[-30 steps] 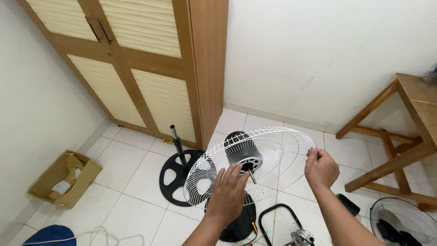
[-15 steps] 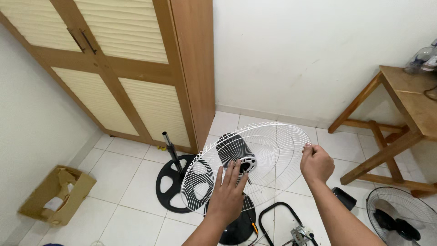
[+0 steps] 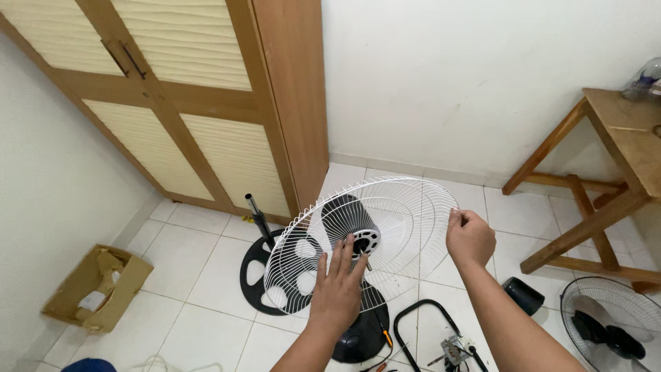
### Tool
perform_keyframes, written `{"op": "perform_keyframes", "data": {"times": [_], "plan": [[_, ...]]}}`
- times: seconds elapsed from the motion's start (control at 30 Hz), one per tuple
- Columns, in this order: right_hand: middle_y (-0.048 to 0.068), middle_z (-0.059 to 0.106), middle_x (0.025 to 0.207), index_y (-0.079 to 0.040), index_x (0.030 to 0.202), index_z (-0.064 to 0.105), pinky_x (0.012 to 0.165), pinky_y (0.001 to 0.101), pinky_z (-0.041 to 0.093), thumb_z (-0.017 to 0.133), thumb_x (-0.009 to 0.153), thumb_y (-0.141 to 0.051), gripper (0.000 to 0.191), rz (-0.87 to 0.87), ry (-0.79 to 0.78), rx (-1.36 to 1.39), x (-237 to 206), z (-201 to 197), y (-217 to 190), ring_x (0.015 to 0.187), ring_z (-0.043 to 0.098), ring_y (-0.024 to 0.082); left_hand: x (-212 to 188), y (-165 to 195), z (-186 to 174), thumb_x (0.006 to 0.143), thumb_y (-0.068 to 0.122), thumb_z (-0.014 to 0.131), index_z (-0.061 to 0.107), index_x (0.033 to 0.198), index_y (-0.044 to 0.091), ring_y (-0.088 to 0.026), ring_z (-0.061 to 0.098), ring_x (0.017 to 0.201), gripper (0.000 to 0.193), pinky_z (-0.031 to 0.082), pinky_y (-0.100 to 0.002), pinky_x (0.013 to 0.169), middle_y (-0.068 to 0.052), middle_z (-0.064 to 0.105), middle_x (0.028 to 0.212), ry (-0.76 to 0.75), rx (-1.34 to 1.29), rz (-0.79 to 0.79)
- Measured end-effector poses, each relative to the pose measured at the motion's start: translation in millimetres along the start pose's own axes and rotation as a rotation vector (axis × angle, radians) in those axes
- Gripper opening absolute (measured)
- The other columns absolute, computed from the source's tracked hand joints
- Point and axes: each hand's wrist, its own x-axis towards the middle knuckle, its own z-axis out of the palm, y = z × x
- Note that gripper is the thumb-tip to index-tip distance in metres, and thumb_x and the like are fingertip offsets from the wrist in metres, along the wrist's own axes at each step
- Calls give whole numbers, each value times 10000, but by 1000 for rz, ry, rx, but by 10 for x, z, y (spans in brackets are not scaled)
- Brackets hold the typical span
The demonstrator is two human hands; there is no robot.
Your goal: The person services a pedestal fan by disassembling it on the floor. They use a screwdriver to loosen the fan pole, detach the motor housing, remove the blade assembly and nut, and handle the front and rear grills and loose parts spread on the tiles.
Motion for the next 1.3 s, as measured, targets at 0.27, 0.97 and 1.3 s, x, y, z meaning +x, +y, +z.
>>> {"op": "perform_keyframes", "data": {"times": [0.27,0.97,1.3], "plan": [[109,738,926,-84,1103,749,753,438,535,732,922,-390,357,-168,70,56,-21,-71,161,851,699,325,35,-64,-17,815,10,567,347,1606,255,-341,252,1496,857,218,-542,1131,-109,57,1730,-155,151,14],[118,629,972,-34,1141,580,806,486,591,517,932,-96,227,745,-645,1172,-1300,501,-30,869,635,236,85,-121,-234,857,141,668,257,1605,263,-300,368,1371,862,319,-425,1081,-150,7,1694,-331,344,114],[141,608,953,-16,1133,553,780,499,585,524,986,-152,203,876,-563,1289,-1556,729,-184,866,669,306,93,-146,-316,803,361,795,215,1616,266,-305,349,1390,1003,327,-436,1066,-147,-2,1702,-396,350,117]]}}
